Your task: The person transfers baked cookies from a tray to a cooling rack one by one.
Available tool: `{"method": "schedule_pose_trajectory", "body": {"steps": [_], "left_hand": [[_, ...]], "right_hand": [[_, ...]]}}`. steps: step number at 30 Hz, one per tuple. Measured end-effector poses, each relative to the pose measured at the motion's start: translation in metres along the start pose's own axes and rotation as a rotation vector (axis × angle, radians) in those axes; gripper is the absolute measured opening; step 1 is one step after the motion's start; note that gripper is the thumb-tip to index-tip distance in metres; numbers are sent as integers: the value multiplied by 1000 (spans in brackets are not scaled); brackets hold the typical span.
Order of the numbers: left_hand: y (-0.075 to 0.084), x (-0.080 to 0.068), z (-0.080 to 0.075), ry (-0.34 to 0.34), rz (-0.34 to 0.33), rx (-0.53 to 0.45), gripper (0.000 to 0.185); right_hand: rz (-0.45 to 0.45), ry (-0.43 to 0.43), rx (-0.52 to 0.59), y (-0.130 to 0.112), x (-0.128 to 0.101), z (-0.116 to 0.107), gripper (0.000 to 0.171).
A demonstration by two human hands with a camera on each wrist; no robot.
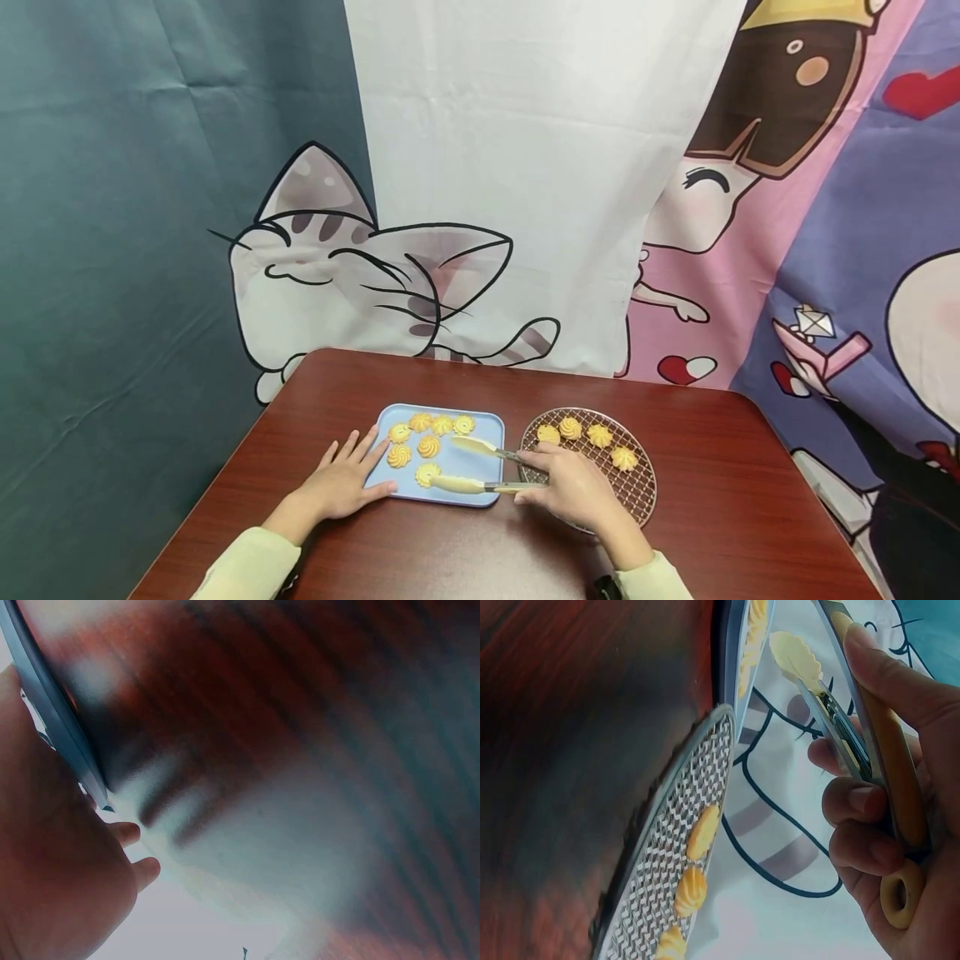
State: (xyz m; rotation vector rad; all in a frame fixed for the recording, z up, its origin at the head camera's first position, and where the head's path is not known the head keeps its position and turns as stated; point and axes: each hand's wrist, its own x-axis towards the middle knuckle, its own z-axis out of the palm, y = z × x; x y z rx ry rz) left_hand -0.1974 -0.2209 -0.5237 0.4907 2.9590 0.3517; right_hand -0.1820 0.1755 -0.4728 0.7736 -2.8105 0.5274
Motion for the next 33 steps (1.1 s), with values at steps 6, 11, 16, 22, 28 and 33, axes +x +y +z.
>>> {"method": "schedule_pose_trajectory", "body": {"steps": [6, 11, 16, 22, 28, 33], "left_hand": [[0, 1, 1, 1, 4, 7, 87], [0, 1, 0, 2, 2, 8, 87], [2, 0, -1, -2, 2, 8, 86], [2, 1, -2, 18, 17, -8, 85], [1, 1, 0, 11, 16, -18, 85], [0, 1, 2, 5, 12, -22, 84]], "right_hand": [[-3, 1, 9, -4, 2, 6, 64], [-3, -18, 41, -9, 5, 9, 63], [-14, -22, 64, -13, 7, 13, 59], [-14, -20, 50, -15, 9, 18, 57], [-11, -36, 63, -16, 11, 19, 56], [-24, -52, 60, -18, 13, 19, 55]]}}
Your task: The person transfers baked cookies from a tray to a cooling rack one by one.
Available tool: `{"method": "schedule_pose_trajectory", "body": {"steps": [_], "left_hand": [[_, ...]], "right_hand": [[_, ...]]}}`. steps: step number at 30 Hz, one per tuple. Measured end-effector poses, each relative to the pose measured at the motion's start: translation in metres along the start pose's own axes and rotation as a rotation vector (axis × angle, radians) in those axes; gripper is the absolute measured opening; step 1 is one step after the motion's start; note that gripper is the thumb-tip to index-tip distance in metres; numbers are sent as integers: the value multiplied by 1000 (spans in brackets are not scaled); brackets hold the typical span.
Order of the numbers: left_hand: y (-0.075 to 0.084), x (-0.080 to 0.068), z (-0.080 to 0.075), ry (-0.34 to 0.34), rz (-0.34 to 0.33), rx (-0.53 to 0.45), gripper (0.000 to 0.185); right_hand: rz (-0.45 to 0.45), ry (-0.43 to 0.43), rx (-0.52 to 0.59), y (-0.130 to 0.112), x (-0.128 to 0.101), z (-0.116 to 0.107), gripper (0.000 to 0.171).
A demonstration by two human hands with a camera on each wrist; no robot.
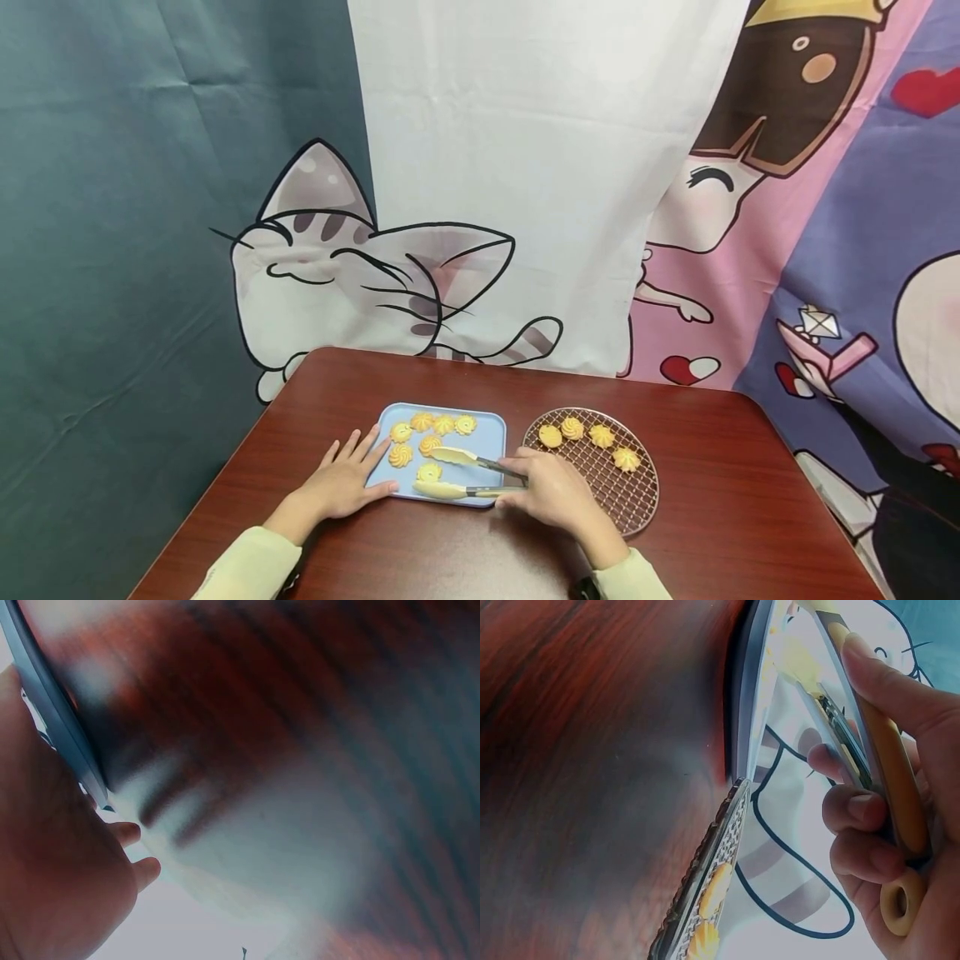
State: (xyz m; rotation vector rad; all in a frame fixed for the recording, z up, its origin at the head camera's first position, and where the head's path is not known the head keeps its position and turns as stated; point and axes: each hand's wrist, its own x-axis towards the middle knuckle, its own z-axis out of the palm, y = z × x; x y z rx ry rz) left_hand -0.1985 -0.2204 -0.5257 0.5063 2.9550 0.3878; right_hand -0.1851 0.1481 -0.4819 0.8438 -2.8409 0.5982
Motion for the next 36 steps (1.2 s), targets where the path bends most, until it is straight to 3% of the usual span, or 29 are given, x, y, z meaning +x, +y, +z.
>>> {"method": "schedule_pose_trajectory", "body": {"steps": [9, 29, 36], "left_hand": [[1, -2, -2, -18, -11, 18, 87], [2, 0, -2, -10, -7, 3, 86], [-8, 4, 11, 23, -6, 5, 88]], "right_hand": [[-5, -24, -28, 1, 2, 4, 56], [-33, 39, -29, 3, -4, 8, 48], [-22, 62, -23, 5, -8, 3, 47]]}}
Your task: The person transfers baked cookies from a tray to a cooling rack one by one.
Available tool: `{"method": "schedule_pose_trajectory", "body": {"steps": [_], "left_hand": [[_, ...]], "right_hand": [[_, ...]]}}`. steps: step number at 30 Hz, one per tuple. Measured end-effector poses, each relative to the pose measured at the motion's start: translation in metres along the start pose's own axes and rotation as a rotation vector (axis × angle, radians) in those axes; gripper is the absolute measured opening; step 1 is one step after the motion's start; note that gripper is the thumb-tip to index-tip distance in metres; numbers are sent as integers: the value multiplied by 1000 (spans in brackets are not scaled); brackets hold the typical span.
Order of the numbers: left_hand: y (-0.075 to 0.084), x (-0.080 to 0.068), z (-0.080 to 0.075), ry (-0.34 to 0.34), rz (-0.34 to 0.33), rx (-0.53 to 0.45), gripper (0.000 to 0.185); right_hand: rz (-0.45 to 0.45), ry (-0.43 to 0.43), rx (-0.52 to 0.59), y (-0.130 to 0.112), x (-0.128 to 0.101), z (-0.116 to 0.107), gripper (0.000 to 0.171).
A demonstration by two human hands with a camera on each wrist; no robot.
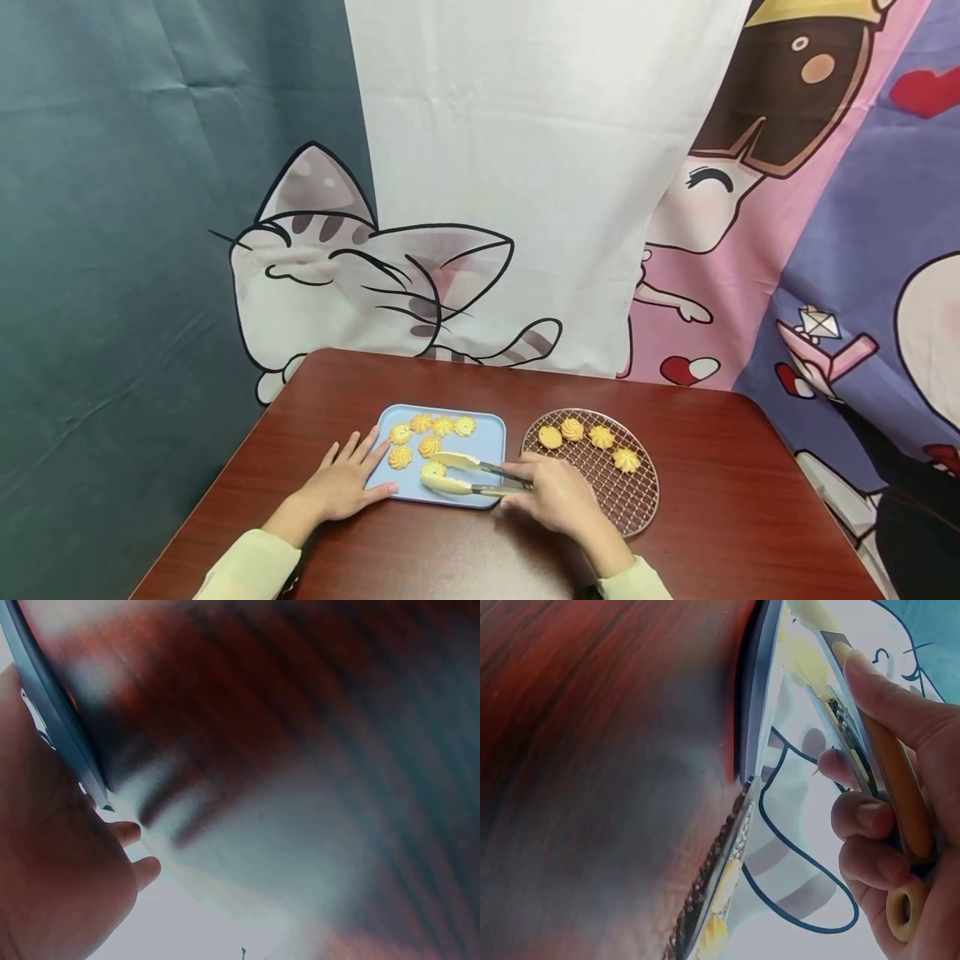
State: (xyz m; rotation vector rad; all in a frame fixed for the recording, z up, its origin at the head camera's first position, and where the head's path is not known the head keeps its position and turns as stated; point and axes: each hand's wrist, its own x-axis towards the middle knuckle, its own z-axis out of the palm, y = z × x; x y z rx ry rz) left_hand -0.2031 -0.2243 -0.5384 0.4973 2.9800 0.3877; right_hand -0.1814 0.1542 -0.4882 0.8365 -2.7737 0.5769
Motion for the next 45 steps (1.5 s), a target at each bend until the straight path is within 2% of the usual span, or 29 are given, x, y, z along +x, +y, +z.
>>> {"method": "schedule_pose_trajectory", "body": {"steps": [3, 12, 23, 30, 45], "left_hand": [[-4, 3, 6, 20, 0, 12, 89], [10, -4, -13, -33, -9, 7, 87], [5, -3, -11, -34, -9, 5, 87], [3, -2, -7, -12, 8, -16, 85], [5, -4, -10, -27, -5, -3, 88]], "right_hand": [[8, 9, 1, 2, -2, -4, 49], [39, 53, -61, 11, -12, -17, 51], [63, 99, -101, 22, -24, -31, 52], [120, 99, -104, 29, -29, -42, 50], [197, 137, -99, 48, -50, -61, 51]]}}
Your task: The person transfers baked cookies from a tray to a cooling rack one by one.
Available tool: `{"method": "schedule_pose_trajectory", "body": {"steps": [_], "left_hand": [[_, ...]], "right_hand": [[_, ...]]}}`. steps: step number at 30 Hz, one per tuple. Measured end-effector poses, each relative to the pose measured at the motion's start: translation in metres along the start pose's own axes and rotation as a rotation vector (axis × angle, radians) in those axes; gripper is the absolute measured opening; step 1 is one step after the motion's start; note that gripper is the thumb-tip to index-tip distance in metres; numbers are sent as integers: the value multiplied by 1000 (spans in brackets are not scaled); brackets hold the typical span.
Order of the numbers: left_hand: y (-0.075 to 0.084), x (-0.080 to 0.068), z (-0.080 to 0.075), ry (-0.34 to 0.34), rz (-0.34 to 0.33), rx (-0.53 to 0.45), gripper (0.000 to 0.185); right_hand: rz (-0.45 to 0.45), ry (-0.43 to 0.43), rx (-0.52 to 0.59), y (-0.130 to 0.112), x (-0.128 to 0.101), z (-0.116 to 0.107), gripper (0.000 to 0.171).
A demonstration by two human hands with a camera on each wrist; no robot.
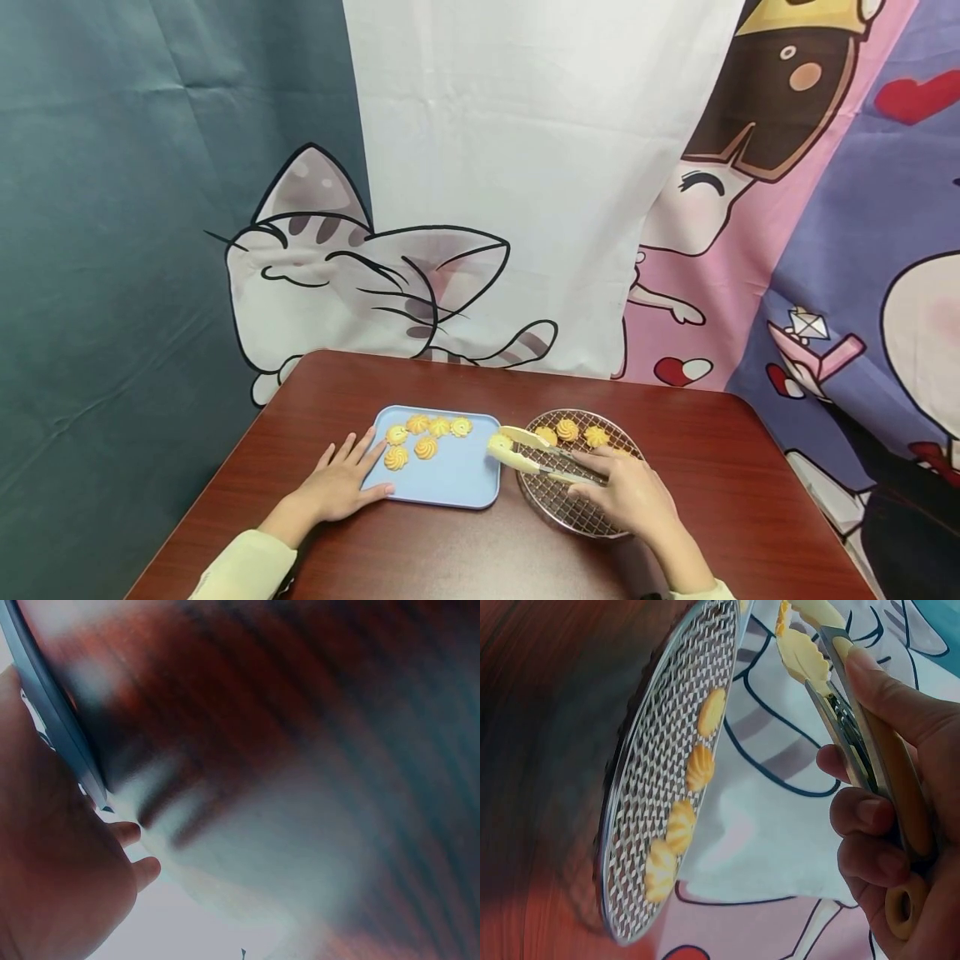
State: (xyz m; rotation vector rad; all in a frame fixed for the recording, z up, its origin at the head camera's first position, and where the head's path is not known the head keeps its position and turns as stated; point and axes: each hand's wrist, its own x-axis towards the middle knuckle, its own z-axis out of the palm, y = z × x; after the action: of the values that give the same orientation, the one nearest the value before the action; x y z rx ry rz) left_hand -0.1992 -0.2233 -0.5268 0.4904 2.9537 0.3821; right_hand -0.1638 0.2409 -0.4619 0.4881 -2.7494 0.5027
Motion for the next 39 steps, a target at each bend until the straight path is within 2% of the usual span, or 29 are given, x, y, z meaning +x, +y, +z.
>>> {"method": "schedule_pose_trajectory", "body": {"steps": [10, 39], "left_hand": [[-1, 0, 1, 8, 3, 0, 88], [-1, 1, 1, 14, 7, -3, 88]], "right_hand": [[11, 73, -11, 17, -13, -12, 50], [68, 123, -51, 52, -41, -27, 44]]}}
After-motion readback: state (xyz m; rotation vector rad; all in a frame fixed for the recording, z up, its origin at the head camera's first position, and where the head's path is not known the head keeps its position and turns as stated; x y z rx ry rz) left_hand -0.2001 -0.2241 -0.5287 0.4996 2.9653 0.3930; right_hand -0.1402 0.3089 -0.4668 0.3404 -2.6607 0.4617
